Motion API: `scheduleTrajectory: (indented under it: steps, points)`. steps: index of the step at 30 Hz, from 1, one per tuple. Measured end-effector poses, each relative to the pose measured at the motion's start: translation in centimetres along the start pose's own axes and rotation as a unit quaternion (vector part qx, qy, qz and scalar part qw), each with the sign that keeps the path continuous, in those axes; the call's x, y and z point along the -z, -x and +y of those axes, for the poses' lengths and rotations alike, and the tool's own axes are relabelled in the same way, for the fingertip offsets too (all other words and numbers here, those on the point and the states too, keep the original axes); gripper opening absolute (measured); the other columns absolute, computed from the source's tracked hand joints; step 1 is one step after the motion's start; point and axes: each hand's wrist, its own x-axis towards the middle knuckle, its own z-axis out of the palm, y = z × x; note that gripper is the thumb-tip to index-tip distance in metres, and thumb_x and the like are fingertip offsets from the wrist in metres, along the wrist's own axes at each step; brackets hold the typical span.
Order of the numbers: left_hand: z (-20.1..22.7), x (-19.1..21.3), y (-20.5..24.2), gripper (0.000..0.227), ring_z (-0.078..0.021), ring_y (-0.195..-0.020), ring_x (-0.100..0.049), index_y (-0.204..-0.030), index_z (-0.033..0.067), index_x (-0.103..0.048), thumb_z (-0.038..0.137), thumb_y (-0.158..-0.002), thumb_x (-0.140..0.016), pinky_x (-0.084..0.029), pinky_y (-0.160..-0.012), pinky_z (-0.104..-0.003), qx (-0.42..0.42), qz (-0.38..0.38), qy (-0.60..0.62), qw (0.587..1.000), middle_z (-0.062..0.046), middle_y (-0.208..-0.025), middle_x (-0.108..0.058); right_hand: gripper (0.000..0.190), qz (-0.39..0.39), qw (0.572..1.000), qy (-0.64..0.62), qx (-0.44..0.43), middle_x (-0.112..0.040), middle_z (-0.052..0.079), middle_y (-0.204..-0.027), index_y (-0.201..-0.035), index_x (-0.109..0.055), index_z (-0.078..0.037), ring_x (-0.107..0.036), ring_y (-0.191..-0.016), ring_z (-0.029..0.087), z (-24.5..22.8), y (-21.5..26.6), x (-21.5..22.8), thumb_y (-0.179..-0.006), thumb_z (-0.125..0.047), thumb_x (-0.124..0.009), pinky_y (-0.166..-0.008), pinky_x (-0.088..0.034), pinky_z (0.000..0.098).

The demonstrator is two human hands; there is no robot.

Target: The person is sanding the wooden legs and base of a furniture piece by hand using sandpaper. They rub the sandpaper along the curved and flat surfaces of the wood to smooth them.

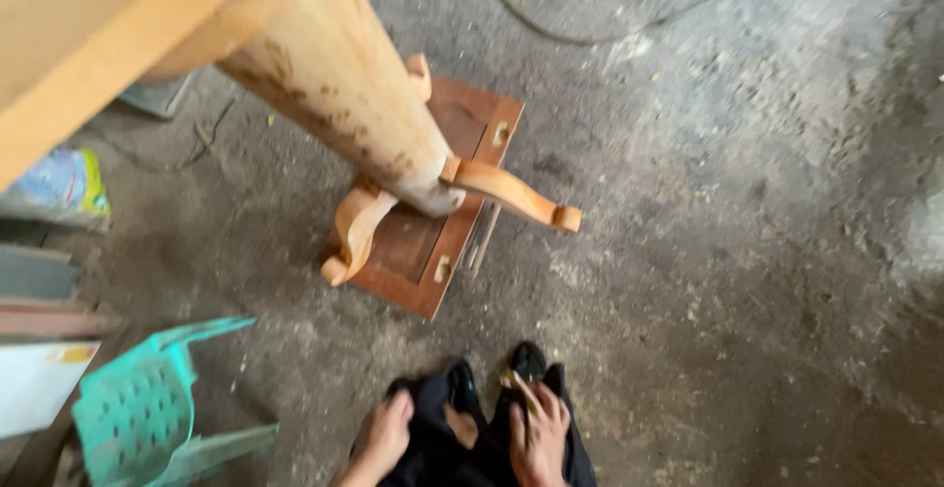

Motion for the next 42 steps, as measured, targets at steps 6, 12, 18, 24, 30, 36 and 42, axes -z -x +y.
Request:
scheduleTrajectory:
  steps: [6, 12, 18, 24, 30, 36, 42]
  points:
    - [-4.8, 2.4, 3.8, 0.045, -0.0425, -0.116, -0.055, -0.119, 0.0053, -0.049, 0.024, -0.084, -0.07, -0.045, -0.096, -0.056, 0.092, -0.043, 0.046, 0.994, -0.024, -0.12, -0.057, 0.029, 0.079, 0.996, -0.026, 0.026, -0.074, 0.004, -0.11, -0.11, -0.078, -0.018, -0.064, -0.113, 0.022, 5.9, 3.7, -4.7, -0.089, -0.032, -0.062, -0.103, -0.037, 0.0438]
    - [1.9, 3.8, -12.1, 0.08, -0.0462, -0.131, -0.046, -0.139, 0.0013, -0.038, 0.036, -0.079, -0.079, -0.039, -0.106, -0.059, -0.135, 0.082, 0.085, 0.984, -0.031, -0.14, -0.046, 0.033, 0.108, 0.989, -0.07, 0.079, -0.065, 0.018, -0.123, -0.121, -0.07, -0.009, -0.053, -0.123, 0.036, 4.9, -12.0, -10.5, -0.097, -0.028, -0.056, -0.105, -0.036, 0.05]
    - [9.5, 14.6, -28.6, 0.114, -0.0493, -0.14, -0.036, -0.141, -0.0062, -0.038, 0.056, -0.062, -0.091, -0.026, -0.108, -0.07, -0.194, 0.364, -0.165, 0.896, -0.035, -0.152, -0.039, 0.04, 0.186, 0.962, -0.063, 0.19, -0.061, 0.007, -0.14, -0.138, -0.063, -0.015, -0.047, -0.133, 0.033, -3.6, -32.7, -7.6, -0.106, -0.03, -0.044, -0.113, -0.028, 0.0495]
    - [10.0, 14.4, -34.8, 0.08, -0.0416, -0.104, -0.068, -0.118, -0.0085, -0.059, 0.047, -0.07, -0.09, -0.056, -0.09, -0.052, -0.115, 0.331, -0.057, 0.935, -0.029, -0.111, -0.067, 0.038, 0.287, 0.923, 0.171, 0.193, -0.058, 0.004, -0.142, -0.129, -0.069, -0.021, -0.042, -0.133, 0.038, -10.3, -39.1, -8.4, -0.099, -0.036, -0.049, -0.11, -0.013, 0.0653]
    - [9.8, 14.0, -37.7, 0.084, -0.038, -0.085, -0.071, -0.113, -0.0129, -0.06, 0.044, -0.063, -0.095, -0.061, -0.071, -0.045, -0.174, 0.381, -0.055, 0.907, -0.03, -0.097, -0.068, 0.042, 0.221, 0.953, 0.142, 0.153, -0.06, -0.001, -0.142, -0.124, -0.071, -0.023, -0.045, -0.146, 0.03, -5.5, -37.2, -7.2, -0.105, -0.034, -0.035, -0.124, -0.01, 0.0632]
    - [10.6, 14.0, -35.3, 0.067, -0.0342, -0.082, -0.073, -0.11, -0.0022, -0.066, 0.045, -0.068, -0.087, -0.06, -0.07, -0.045, -0.136, 0.381, -0.083, 0.911, -0.022, -0.095, -0.072, 0.05, 0.239, 0.927, 0.218, 0.188, -0.058, 0.008, -0.143, -0.126, -0.067, -0.011, -0.04, -0.138, 0.044, -9.2, -41.2, -8.7, -0.108, -0.039, -0.029, -0.108, -0.002, 0.0736]
    - [11.3, 14.6, -34.5, 0.066, -0.0338, -0.08, -0.075, -0.11, -0.0019, -0.065, 0.046, -0.07, -0.086, -0.061, -0.068, -0.045, -0.151, 0.383, -0.061, 0.909, -0.021, -0.094, -0.073, 0.053, 0.152, 0.97, 0.157, 0.108, -0.062, 0.013, -0.139, -0.138, -0.061, -0.013, -0.048, -0.142, 0.032, -8.1, -39.5, -3.8, -0.109, -0.043, -0.028, -0.123, -0.017, 0.0638]
